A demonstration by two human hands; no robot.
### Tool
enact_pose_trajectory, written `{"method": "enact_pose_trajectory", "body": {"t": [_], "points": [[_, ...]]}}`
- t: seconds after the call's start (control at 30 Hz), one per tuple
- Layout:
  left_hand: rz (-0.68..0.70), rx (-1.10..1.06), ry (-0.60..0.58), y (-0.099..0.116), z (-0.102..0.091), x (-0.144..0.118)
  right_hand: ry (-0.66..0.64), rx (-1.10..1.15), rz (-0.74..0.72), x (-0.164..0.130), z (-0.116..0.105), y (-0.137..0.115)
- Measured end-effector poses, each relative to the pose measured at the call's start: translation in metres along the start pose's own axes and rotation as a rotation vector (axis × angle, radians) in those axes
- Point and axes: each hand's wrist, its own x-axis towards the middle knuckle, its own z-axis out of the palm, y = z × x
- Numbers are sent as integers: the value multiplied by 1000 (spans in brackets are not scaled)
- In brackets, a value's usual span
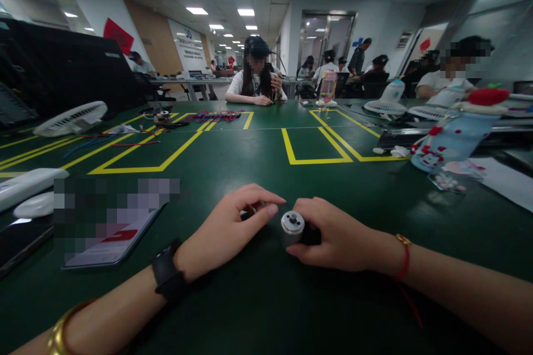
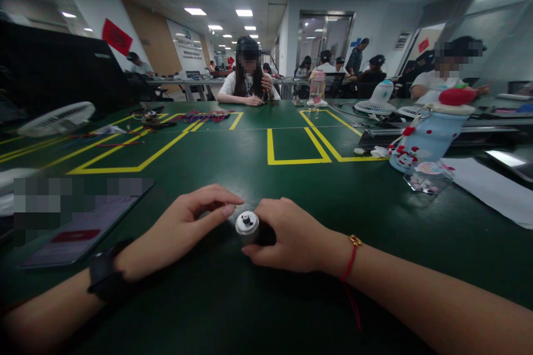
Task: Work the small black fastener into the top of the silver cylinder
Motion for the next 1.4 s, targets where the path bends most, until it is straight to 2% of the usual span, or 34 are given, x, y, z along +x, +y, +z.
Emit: {"method": "enact_pose_trajectory", "body": {"t": [0.27,0.63,1.4], "points": [[87,-14,11,11,4,-1,5,-2,-8,1,3,0],[90,-43,-11,17,5,1,15,-29,-5,-1,4,1],[96,-65,44,18,5,1,-13,-36,14,1,3,0]]}}
